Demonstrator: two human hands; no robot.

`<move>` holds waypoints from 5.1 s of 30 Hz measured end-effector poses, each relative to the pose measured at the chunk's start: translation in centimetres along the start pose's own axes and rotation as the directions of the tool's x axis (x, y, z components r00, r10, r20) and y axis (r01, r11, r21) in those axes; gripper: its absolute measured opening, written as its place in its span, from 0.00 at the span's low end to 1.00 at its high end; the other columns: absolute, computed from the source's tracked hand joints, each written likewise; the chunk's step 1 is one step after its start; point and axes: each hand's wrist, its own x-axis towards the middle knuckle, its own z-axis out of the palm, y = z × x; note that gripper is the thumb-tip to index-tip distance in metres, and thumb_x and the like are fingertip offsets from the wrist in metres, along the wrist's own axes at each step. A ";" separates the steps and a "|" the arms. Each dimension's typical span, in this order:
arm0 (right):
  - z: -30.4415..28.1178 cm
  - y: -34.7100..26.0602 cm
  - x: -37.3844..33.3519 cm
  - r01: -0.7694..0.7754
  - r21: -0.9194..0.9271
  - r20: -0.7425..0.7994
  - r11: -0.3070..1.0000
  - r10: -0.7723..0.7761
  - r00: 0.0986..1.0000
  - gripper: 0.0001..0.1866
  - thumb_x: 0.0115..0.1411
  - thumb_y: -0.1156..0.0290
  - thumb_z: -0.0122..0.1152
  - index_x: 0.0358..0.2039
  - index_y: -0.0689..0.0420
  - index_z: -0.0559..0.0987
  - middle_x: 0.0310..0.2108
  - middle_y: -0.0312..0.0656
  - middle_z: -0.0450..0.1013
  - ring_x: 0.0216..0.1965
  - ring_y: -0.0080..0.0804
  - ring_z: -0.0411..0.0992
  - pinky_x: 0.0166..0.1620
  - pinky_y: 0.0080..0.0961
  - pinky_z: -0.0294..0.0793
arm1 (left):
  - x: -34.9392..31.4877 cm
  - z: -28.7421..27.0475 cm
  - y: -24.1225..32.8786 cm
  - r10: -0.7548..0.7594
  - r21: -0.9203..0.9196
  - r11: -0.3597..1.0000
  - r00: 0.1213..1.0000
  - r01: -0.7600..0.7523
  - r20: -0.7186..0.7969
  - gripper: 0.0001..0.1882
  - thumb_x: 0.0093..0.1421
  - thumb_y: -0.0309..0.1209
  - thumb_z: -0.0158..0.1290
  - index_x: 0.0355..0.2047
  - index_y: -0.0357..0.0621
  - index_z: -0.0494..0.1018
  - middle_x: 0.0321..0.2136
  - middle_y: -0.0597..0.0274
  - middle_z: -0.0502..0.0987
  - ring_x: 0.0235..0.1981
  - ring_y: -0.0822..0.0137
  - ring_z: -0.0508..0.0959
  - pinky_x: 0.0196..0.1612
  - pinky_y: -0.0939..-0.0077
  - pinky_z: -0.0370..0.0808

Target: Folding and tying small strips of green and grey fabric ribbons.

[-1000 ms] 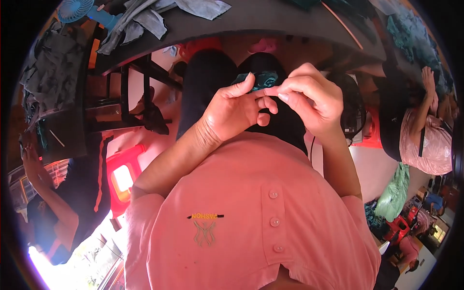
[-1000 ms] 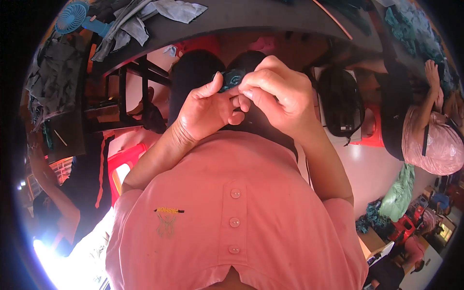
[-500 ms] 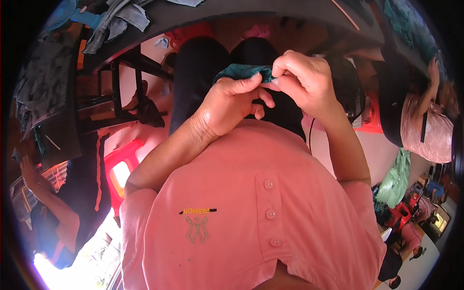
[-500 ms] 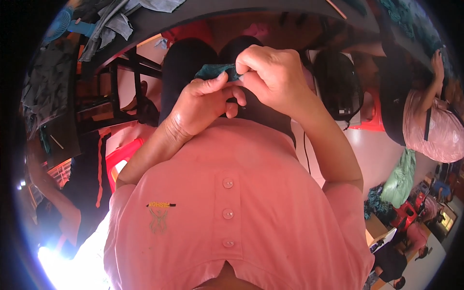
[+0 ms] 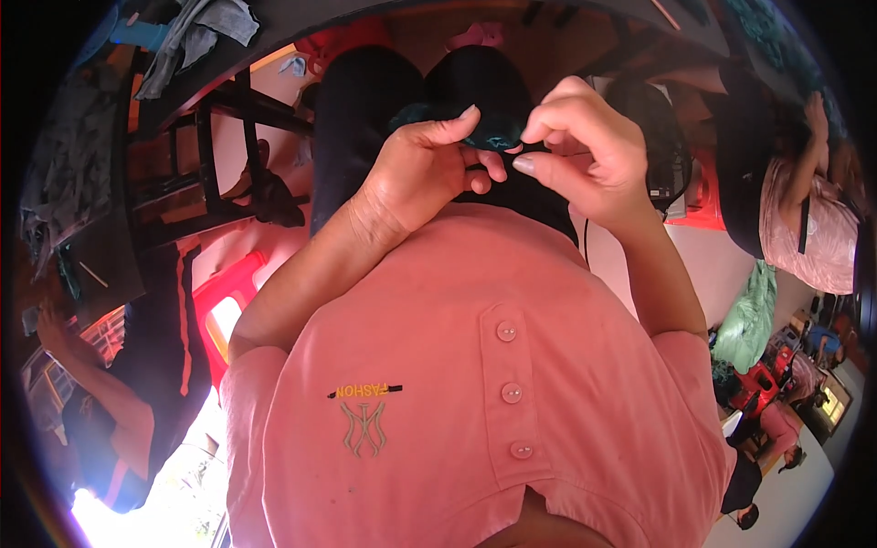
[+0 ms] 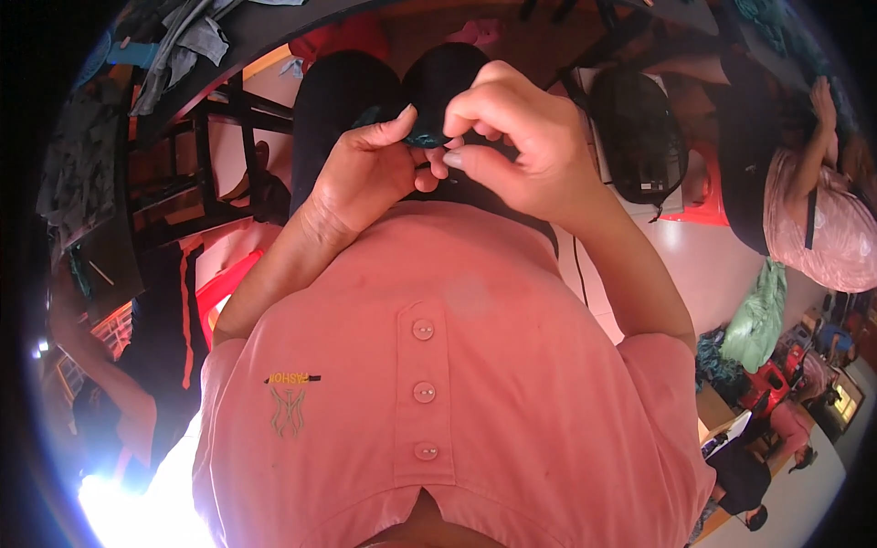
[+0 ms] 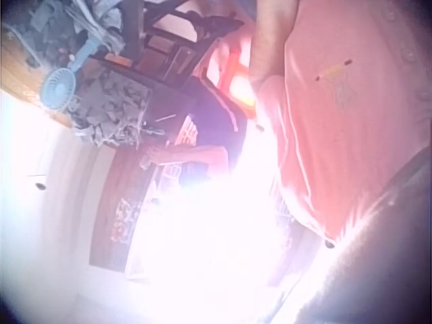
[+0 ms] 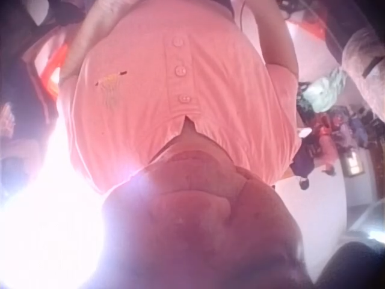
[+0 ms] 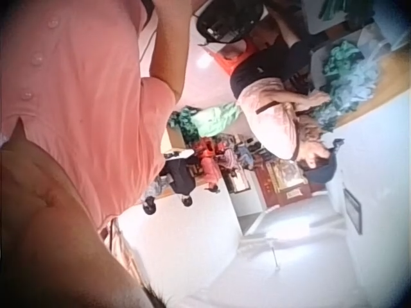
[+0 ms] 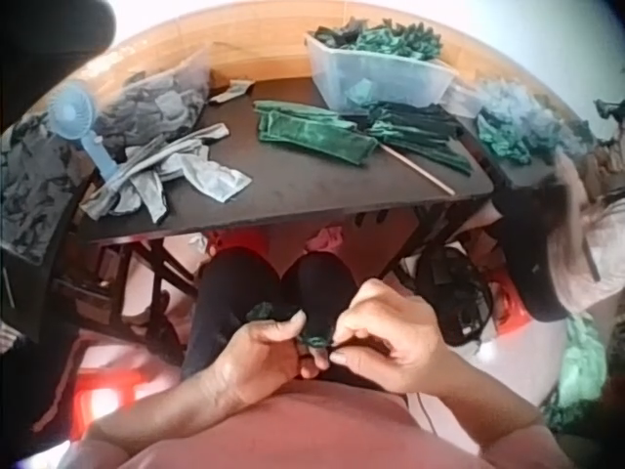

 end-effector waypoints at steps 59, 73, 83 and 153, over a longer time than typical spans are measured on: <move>1.7 18.6 -6.7 -0.585 0.511 -0.333 0.630 0.773 0.541 0.15 0.56 0.61 0.65 0.32 0.61 0.79 0.28 0.35 0.72 0.29 0.23 0.69 0.35 0.20 0.66 | 7.0 -3.5 -3.0 0.205 0.533 0.838 0.836 0.119 -0.509 0.15 0.41 0.18 0.46 0.32 0.32 0.74 0.22 0.55 0.74 0.16 0.62 0.74 0.19 0.71 0.70; -4.7 4.9 0.1 -0.097 0.490 -0.655 0.866 0.439 0.615 0.08 0.53 0.71 0.65 0.21 0.59 0.75 0.20 0.29 0.67 0.21 0.14 0.63 0.24 0.13 0.61 | 2.6 8.2 6.9 0.744 0.918 0.286 0.667 -0.274 -0.032 0.08 0.41 0.18 0.43 0.19 0.38 0.73 0.14 0.67 0.65 0.17 0.75 0.64 0.19 0.75 0.59; -6.4 3.9 19.9 -0.579 -0.459 -0.579 0.674 0.267 0.771 0.25 0.52 0.53 0.65 0.38 0.63 0.75 0.35 0.57 0.76 0.41 0.54 0.74 0.45 0.44 0.71 | 12.6 1.8 32.2 0.745 0.749 -0.646 0.334 0.145 0.577 0.13 0.59 0.33 0.53 0.43 0.43 0.77 0.34 0.56 0.79 0.35 0.53 0.78 0.41 0.62 0.74; 0.3 2.4 5.3 -0.360 0.194 -0.208 0.913 0.397 0.894 0.04 0.52 0.75 0.62 0.28 0.61 0.78 0.20 0.35 0.73 0.22 0.19 0.69 0.26 0.19 0.67 | 3.0 2.3 5.1 0.477 0.327 0.834 0.879 -0.445 -0.019 0.06 0.52 0.23 0.57 0.29 0.31 0.75 0.25 0.58 0.76 0.23 0.67 0.75 0.29 0.75 0.71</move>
